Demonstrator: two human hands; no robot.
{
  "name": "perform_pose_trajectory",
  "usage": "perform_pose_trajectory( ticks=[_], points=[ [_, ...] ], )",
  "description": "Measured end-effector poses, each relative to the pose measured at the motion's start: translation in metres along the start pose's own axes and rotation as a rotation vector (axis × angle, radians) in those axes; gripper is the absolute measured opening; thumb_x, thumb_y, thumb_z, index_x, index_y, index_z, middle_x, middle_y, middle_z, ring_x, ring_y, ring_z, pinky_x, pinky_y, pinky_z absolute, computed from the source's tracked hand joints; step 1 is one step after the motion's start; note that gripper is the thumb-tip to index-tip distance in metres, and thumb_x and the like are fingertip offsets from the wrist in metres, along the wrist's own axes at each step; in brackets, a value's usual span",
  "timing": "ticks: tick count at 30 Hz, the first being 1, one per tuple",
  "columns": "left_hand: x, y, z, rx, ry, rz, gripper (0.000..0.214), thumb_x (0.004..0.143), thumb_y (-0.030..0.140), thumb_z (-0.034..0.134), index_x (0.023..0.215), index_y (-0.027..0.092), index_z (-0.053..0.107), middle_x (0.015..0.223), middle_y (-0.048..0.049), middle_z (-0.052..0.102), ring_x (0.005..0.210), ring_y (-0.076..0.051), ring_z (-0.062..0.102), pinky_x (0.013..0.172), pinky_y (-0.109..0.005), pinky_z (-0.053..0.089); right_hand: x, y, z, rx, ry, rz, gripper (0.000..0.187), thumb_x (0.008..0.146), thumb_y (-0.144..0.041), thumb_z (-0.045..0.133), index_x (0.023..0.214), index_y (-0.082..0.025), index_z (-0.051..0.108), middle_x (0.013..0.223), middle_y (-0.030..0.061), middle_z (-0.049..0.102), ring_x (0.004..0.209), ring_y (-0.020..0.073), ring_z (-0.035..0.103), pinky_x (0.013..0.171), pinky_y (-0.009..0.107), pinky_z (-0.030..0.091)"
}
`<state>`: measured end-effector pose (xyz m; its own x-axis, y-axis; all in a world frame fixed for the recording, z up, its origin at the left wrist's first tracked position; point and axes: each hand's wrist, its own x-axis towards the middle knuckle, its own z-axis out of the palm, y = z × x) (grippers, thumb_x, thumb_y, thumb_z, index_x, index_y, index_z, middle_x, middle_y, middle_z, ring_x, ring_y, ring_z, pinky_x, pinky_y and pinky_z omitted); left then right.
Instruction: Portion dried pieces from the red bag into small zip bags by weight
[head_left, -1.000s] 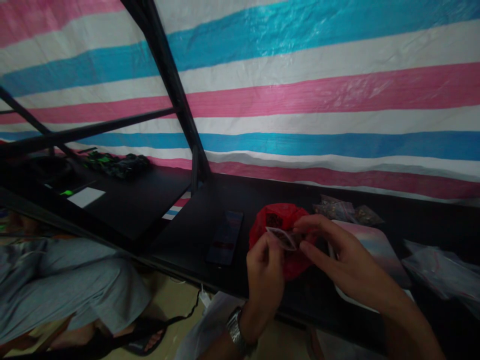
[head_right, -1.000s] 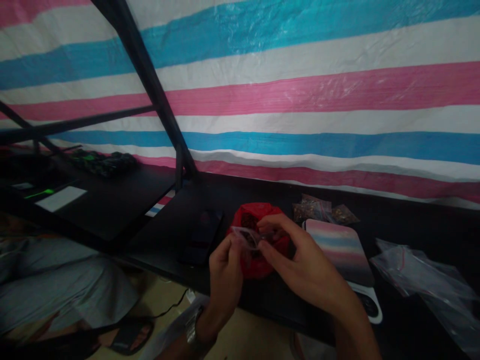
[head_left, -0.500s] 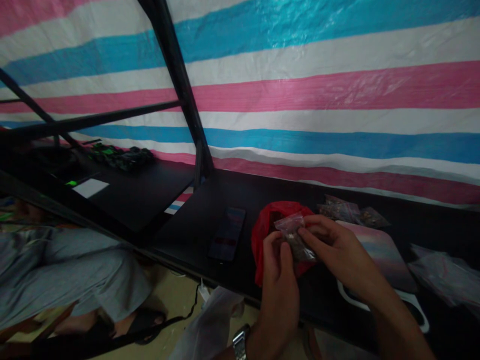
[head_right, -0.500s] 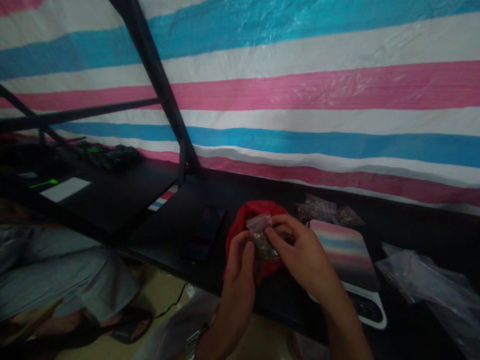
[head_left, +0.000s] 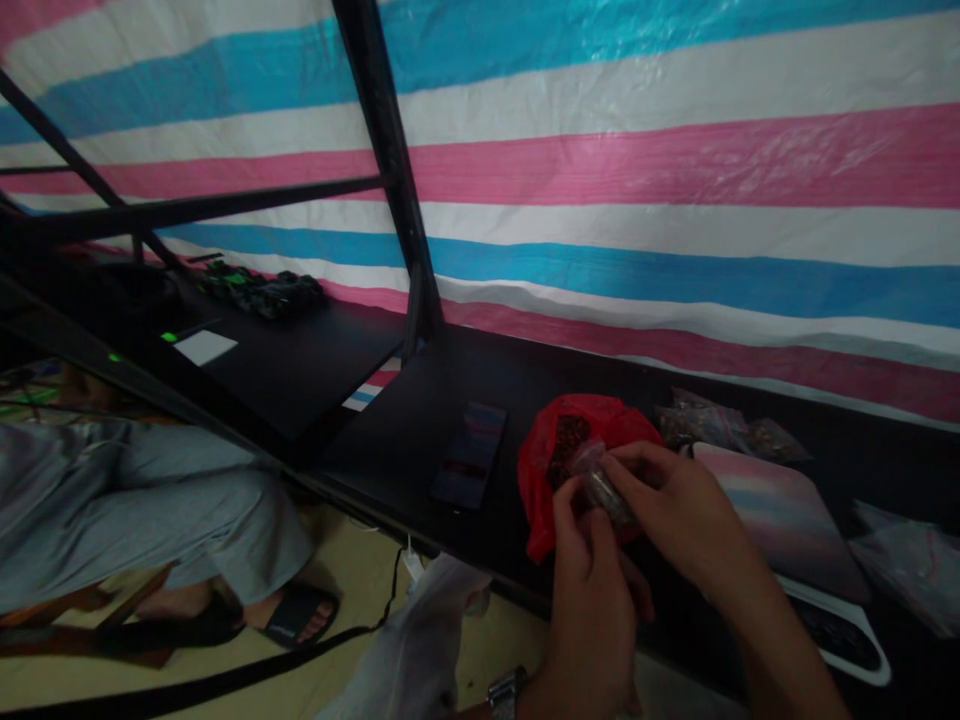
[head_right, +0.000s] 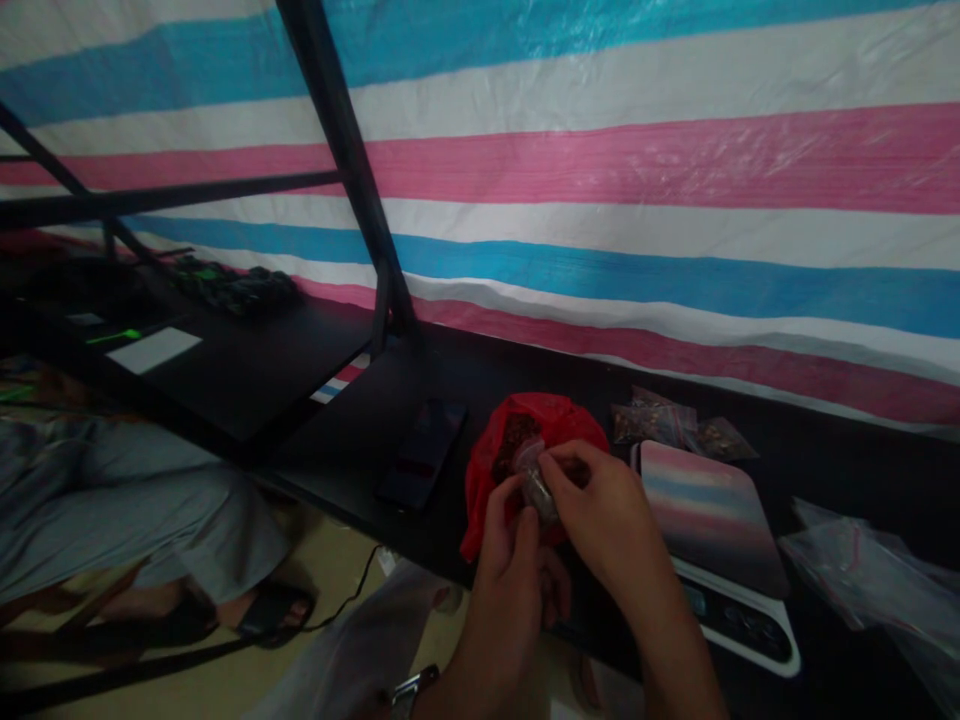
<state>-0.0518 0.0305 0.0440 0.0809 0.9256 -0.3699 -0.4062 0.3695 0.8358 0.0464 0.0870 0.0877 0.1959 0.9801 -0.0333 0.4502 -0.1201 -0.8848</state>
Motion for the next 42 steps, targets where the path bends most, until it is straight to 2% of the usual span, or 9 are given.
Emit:
perform_pose_trajectory(
  ticks=[4,8,16,19,22,27,32,37,42],
  points=[
    [0.000,-0.007,0.004,-0.055,0.055,0.012,0.060,0.100,0.065,0.051,0.140,0.022,0.044,0.048,0.0111,0.048,0.033,-0.009,0.038,0.037,-0.015,0.018,0.001,-0.004,0.005,0.030,0.066,0.047,0.021,0.075,-0.042,0.069,0.084,-0.024,0.072,0.076,0.0068,0.079,0.069,0.0258,0.074,0.060,0.035,0.055],
    [-0.001,-0.009,0.006,-0.055,0.077,0.012,0.056,0.099,0.063,0.053,0.136,0.023,0.044,0.047,0.0123,0.045,0.033,-0.009,0.039,0.037,-0.015,0.018,-0.002,-0.010,0.005,-0.009,-0.014,0.051,0.021,0.077,-0.042,0.065,0.081,-0.024,0.075,0.078,0.0070,0.080,0.069,0.0252,0.074,0.059,0.035,0.054],
    [-0.003,-0.001,0.003,-0.134,0.099,0.093,0.035,0.096,0.048,0.065,0.118,0.023,0.051,0.076,0.0021,0.067,0.054,-0.010,0.059,0.049,-0.019,0.045,-0.002,-0.007,0.004,-0.089,0.003,0.034,0.028,0.079,-0.047,0.062,0.087,-0.024,0.075,0.080,0.0068,0.079,0.071,0.0256,0.073,0.065,0.037,0.053],
    [0.000,-0.002,0.004,-0.238,0.118,0.109,0.045,0.093,0.050,0.070,0.124,0.025,0.049,0.101,-0.0044,0.074,0.048,-0.008,0.058,0.046,-0.022,0.047,-0.001,-0.004,0.007,-0.083,0.092,0.012,0.029,0.078,-0.047,0.063,0.091,-0.024,0.073,0.080,0.0063,0.077,0.073,0.0262,0.073,0.069,0.038,0.054],
    [0.001,-0.002,0.005,-0.299,0.122,0.116,0.059,0.090,0.048,0.073,0.137,0.027,0.046,0.123,-0.0101,0.074,0.049,-0.007,0.061,0.046,-0.023,0.049,0.000,-0.004,0.008,-0.067,0.067,-0.026,0.025,0.078,-0.045,0.062,0.087,-0.024,0.071,0.079,0.0058,0.077,0.073,0.0254,0.073,0.071,0.038,0.054],
    [-0.001,-0.001,0.007,-0.292,0.086,0.102,0.056,0.088,0.046,0.074,0.135,0.023,0.053,0.123,-0.0129,0.074,0.054,-0.010,0.064,0.049,-0.025,0.052,-0.001,-0.008,0.007,-0.040,0.087,-0.043,0.020,0.080,-0.042,0.063,0.085,-0.024,0.072,0.075,0.0044,0.076,0.069,0.0238,0.072,0.065,0.035,0.053],
    [-0.004,0.000,0.006,-0.237,0.119,0.115,0.050,0.093,0.040,0.071,0.137,0.025,0.055,0.126,-0.0110,0.074,0.070,-0.013,0.068,0.060,-0.025,0.057,-0.001,-0.008,0.006,-0.027,-0.008,-0.030,0.020,0.082,-0.039,0.063,0.088,-0.024,0.075,0.080,0.0056,0.080,0.071,0.0241,0.074,0.068,0.036,0.056],
    [-0.006,-0.001,0.006,-0.139,0.148,0.167,0.045,0.095,0.039,0.067,0.137,0.025,0.054,0.129,-0.0113,0.073,0.077,-0.015,0.070,0.066,-0.028,0.059,0.002,-0.001,0.002,0.097,-0.015,-0.059,0.018,0.080,-0.040,0.068,0.090,-0.025,0.070,0.083,0.0064,0.080,0.073,0.0245,0.075,0.064,0.034,0.058],
    [-0.003,0.000,0.006,-0.045,0.141,0.290,0.038,0.099,0.034,0.064,0.135,0.025,0.057,0.138,-0.0110,0.070,0.119,-0.022,0.071,0.103,-0.034,0.056,0.001,-0.003,-0.014,0.257,-0.064,-0.070,0.041,0.075,-0.058,0.082,0.097,-0.025,0.070,0.085,0.0069,0.081,0.075,0.0243,0.075,0.070,0.035,0.063]
  ],
)
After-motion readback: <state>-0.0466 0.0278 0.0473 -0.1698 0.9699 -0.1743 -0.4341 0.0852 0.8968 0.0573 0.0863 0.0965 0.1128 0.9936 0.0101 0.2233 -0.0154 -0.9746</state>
